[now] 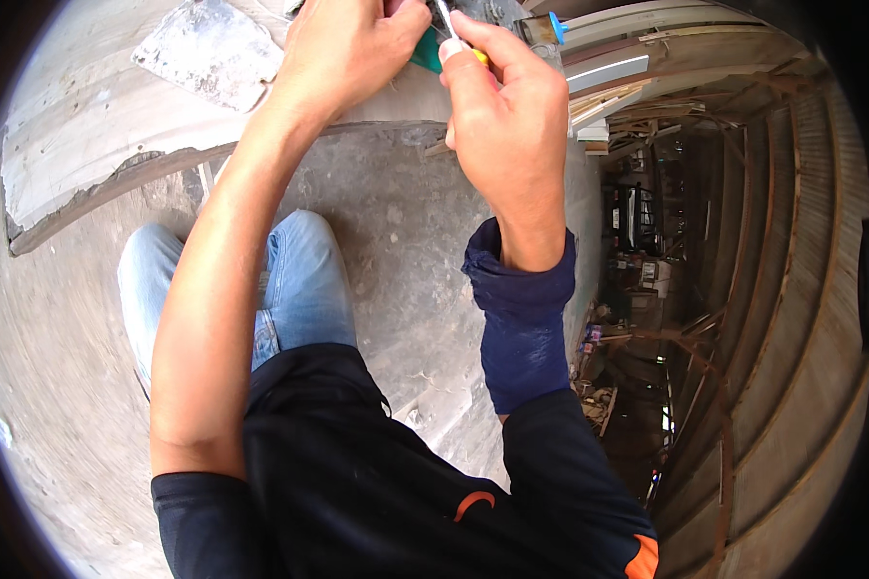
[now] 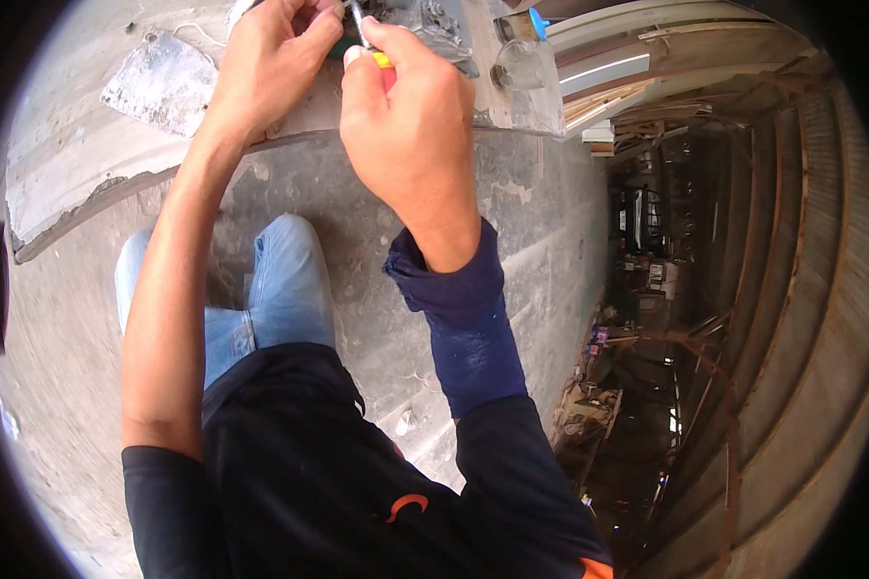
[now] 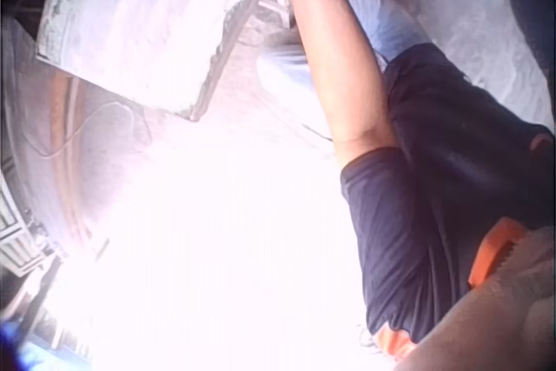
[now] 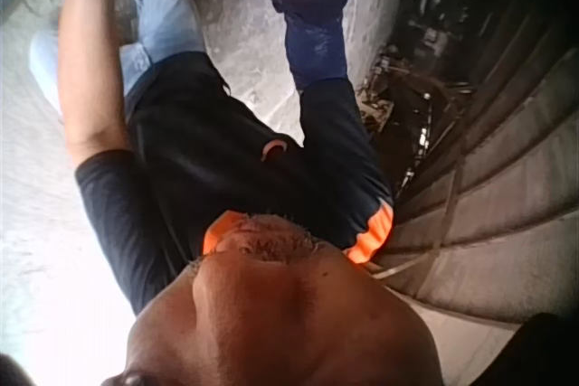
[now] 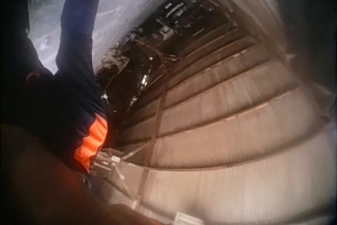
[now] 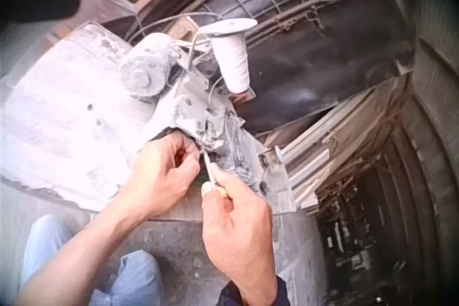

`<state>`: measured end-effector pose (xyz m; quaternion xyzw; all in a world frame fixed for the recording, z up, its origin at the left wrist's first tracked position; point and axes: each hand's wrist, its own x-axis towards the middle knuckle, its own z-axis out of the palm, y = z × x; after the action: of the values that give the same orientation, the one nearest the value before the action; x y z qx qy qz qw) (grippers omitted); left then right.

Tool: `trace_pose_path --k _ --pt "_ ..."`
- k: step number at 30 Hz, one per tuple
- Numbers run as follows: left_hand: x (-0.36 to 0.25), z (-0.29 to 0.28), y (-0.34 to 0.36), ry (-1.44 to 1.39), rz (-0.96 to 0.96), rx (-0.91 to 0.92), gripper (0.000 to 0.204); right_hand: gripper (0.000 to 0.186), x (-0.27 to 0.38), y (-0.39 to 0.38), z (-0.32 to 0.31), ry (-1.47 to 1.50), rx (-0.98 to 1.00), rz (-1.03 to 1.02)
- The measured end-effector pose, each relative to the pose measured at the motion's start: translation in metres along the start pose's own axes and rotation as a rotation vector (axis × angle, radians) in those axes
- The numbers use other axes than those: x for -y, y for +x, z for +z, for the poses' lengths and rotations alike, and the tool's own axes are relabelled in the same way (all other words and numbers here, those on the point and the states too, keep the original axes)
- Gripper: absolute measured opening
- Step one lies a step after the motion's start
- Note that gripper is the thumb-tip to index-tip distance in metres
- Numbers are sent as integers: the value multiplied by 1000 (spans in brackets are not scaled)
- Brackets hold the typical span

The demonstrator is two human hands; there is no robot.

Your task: The person kneels on the floor and uses a screwdriver to adjust screws on a disassembled electronic device placed on a wooden table. They repeatedly tighten and loosen screws while manipulating wires and internal components.

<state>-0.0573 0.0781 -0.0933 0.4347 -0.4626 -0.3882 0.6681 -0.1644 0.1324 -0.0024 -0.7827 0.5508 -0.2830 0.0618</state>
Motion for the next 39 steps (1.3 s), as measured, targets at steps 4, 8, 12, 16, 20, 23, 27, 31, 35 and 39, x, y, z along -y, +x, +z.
trace_pose_path --k 4,8,12,16,20,23,27,31,35,39 --pt "5 4 -1 26 42 -13 15 28 -24 5 -9 33 24 -141" --pt "8 6 0 -90 8 -8 15 28 -37 8 -13 153 80 -106" --pt "9 1 -2 -24 -48 54 16 28 -47 4 -17 226 147 -63" --pt "18 1 -5 82 167 -21 23 30 -48 -14 -13 333 137 -47" --pt "0 12 -10 96 119 -98 21 33 -75 -31 12 403 -38 -56" --pt "-9 20 -12 161 46 -171 24 33 -88 -34 30 464 -104 -102" --pt "-18 26 -14 205 -25 -270 24 34 -97 -30 48 567 -84 -103" --pt "-33 26 -17 64 -185 -243 20 33 -101 -23 47 622 -80 -133" --pt "-34 22 -14 -29 -216 -159 16 30 -109 -18 49 661 -162 -227" --pt "-37 9 -8 -238 -352 -127 12 31 -118 -14 47 765 -84 -220"
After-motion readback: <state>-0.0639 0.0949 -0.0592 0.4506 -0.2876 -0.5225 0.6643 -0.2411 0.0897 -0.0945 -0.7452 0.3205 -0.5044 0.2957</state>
